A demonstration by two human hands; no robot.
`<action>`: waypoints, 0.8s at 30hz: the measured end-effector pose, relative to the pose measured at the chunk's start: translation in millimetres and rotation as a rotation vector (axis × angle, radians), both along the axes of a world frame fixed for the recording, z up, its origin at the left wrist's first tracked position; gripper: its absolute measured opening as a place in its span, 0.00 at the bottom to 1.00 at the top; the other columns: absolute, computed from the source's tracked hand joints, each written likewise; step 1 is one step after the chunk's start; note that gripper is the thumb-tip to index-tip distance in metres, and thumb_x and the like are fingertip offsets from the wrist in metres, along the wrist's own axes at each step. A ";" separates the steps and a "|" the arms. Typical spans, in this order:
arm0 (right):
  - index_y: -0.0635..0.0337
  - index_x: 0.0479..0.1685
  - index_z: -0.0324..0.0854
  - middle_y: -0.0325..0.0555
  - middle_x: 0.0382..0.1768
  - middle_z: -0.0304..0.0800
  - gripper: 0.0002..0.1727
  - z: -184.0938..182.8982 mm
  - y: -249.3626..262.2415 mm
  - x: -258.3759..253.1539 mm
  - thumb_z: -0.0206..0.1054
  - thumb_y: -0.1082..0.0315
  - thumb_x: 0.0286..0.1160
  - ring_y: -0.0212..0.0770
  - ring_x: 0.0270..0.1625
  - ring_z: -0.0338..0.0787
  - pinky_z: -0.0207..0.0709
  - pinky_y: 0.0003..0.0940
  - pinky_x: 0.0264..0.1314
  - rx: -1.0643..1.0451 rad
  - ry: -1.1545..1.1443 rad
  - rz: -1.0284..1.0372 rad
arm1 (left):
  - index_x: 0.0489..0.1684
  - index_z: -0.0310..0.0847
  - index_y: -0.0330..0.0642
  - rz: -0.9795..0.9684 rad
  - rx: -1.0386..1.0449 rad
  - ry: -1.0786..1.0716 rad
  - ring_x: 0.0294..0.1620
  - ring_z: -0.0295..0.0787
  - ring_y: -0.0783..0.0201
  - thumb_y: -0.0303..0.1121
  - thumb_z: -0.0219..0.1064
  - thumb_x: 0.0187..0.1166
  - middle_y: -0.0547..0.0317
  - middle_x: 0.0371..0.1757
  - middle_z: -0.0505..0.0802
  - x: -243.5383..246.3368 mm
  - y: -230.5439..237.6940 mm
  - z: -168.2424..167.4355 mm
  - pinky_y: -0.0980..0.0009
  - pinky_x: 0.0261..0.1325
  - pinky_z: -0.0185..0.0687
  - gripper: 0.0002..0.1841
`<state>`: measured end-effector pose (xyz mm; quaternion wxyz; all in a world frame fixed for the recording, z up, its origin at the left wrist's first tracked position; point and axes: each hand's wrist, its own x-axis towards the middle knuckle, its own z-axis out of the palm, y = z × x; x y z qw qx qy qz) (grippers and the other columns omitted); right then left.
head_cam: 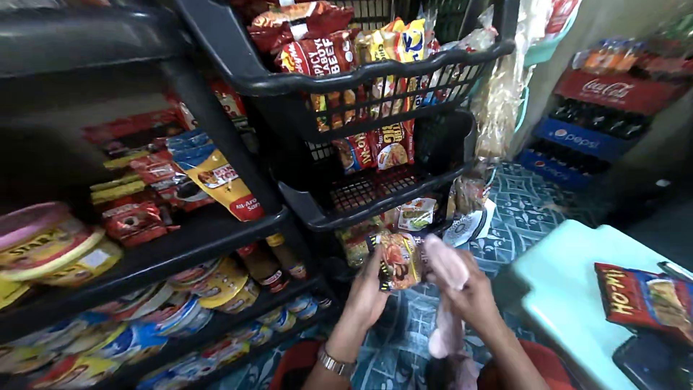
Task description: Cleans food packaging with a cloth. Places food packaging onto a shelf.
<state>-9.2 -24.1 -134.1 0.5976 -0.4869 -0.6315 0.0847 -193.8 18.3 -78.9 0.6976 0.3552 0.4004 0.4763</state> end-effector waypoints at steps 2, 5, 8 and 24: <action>0.79 0.54 0.82 0.56 0.47 0.91 0.28 6.3 -0.4 -5.2 0.70 0.56 0.74 0.32 0.48 0.91 0.85 0.29 0.56 -0.127 0.212 -0.157 | 0.79 0.67 0.37 -0.081 0.058 0.024 0.60 0.90 0.62 0.48 0.34 0.96 0.50 0.61 0.89 2.6 -3.8 -4.5 0.61 0.64 0.87 0.28; 0.80 0.68 0.74 0.65 0.64 0.84 0.41 3.3 -8.2 -32.8 0.58 0.43 0.80 0.41 0.64 0.87 0.80 0.40 0.70 -0.178 0.158 -0.036 | 0.80 0.65 0.33 -0.117 0.087 0.116 0.60 0.87 0.66 0.43 0.34 0.97 0.50 0.62 0.88 19.0 -20.9 -12.1 0.66 0.65 0.84 0.27; 0.69 0.83 0.68 0.64 0.84 0.70 0.46 -10.9 3.7 -58.2 0.44 0.34 0.86 0.59 0.88 0.66 0.54 0.61 0.89 -0.110 -0.015 -0.014 | 0.73 0.66 0.27 -0.024 0.146 0.196 0.58 0.83 0.74 0.31 0.36 0.94 0.52 0.58 0.85 33.4 -37.6 -20.7 0.75 0.65 0.80 0.21; 0.70 0.79 0.74 0.64 0.81 0.74 0.38 -8.5 10.9 -51.8 0.46 0.44 0.90 0.64 0.88 0.66 0.52 0.63 0.91 -0.235 0.027 -0.106 | 0.80 0.66 0.33 -0.064 0.135 0.076 0.67 0.84 0.67 0.40 0.36 0.96 0.50 0.67 0.86 28.7 -31.1 -23.1 0.66 0.71 0.81 0.26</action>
